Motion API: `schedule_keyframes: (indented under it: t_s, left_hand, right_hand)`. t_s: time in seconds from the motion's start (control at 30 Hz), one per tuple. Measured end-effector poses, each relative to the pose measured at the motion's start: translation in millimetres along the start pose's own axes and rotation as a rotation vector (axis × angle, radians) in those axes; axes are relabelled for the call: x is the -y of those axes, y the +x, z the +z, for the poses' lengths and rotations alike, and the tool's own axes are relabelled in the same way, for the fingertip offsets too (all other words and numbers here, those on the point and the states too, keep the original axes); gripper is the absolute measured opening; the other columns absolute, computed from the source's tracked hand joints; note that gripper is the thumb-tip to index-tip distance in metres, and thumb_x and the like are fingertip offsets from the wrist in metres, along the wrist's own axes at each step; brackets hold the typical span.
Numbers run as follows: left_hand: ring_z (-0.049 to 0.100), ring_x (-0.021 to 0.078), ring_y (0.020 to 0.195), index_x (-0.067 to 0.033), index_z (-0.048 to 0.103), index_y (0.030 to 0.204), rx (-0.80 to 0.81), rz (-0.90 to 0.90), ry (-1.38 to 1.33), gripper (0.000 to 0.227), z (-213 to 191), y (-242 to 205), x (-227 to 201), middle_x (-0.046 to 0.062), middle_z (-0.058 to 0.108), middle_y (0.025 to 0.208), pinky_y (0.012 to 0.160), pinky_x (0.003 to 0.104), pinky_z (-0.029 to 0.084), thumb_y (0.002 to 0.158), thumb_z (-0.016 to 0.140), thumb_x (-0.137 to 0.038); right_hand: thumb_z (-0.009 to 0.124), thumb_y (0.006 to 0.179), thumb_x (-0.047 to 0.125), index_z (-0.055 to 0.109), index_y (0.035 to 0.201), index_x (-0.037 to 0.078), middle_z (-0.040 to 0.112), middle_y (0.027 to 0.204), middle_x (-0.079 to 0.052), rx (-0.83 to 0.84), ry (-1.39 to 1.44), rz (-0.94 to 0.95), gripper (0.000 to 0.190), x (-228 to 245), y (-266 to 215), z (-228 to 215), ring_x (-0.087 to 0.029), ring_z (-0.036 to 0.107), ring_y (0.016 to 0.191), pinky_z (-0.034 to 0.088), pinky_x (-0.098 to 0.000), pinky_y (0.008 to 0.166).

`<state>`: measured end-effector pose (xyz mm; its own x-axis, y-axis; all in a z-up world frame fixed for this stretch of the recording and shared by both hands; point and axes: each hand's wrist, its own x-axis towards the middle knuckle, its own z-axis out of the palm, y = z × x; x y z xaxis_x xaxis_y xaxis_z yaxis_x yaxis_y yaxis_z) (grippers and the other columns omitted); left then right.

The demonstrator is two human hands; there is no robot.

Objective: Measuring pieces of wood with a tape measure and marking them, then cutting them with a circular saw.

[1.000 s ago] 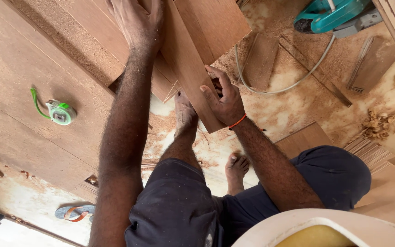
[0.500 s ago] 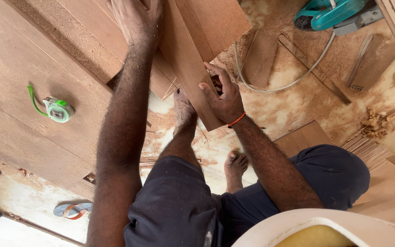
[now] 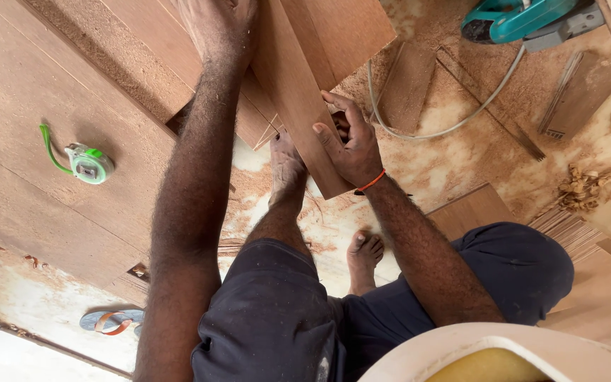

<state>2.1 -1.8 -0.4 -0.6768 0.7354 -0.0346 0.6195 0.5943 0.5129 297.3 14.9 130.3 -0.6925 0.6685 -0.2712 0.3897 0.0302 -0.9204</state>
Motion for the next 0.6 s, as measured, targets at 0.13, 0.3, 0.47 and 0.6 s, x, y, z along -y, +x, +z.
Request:
schedule_keyframes:
  t_s: [0.13,0.3,0.47,0.6]
  left_hand:
    - [0.056,0.0341,0.118,-0.0001,0.060,0.124,-0.002,-0.006,0.027,0.060,-2.4,0.5,-3.6,0.022,0.059,0.117,0.102,0.053,0.047,0.099,0.083,-0.049]
    - [0.057,0.0321,0.115,0.0023,0.060,0.124,0.073,-0.071,0.028,0.063,5.4,-1.9,5.5,0.022,0.059,0.116,0.097,0.050,0.050,0.097,0.082,-0.050]
    - [0.059,0.0301,0.113,0.0035,0.059,0.125,0.115,-0.099,0.014,0.063,6.0,-2.0,5.9,0.022,0.058,0.116,0.094,0.047,0.053,0.098,0.080,-0.049]
    - [0.059,0.0312,0.114,0.0039,0.058,0.125,0.090,-0.087,0.018,0.063,14.9,-3.0,13.6,0.022,0.058,0.116,0.095,0.048,0.053,0.099,0.080,-0.049]
  right_hand:
    - [0.063,0.109,0.039,0.047,0.149,0.003,0.060,0.147,-0.020,0.011,0.020,0.019,0.056,-1.2,0.6,-0.3,-0.029,0.064,0.135,0.053,-0.0422,0.113]
    - [0.062,0.109,0.041,0.047,0.149,0.003,0.059,0.147,-0.020,0.015,0.017,0.033,0.057,-4.8,0.6,0.4,-0.029,0.063,0.135,0.054,-0.0420,0.113]
    - [0.061,0.112,0.042,0.046,0.150,0.003,0.058,0.149,-0.021,0.021,-0.038,-0.027,0.056,-12.7,-0.6,2.2,-0.032,0.058,0.142,0.049,-0.0450,0.119]
    - [0.061,0.110,0.042,0.046,0.149,0.004,0.058,0.148,-0.021,0.014,-0.040,-0.013,0.057,-5.6,-1.0,1.3,-0.032,0.059,0.141,0.050,-0.0458,0.118]
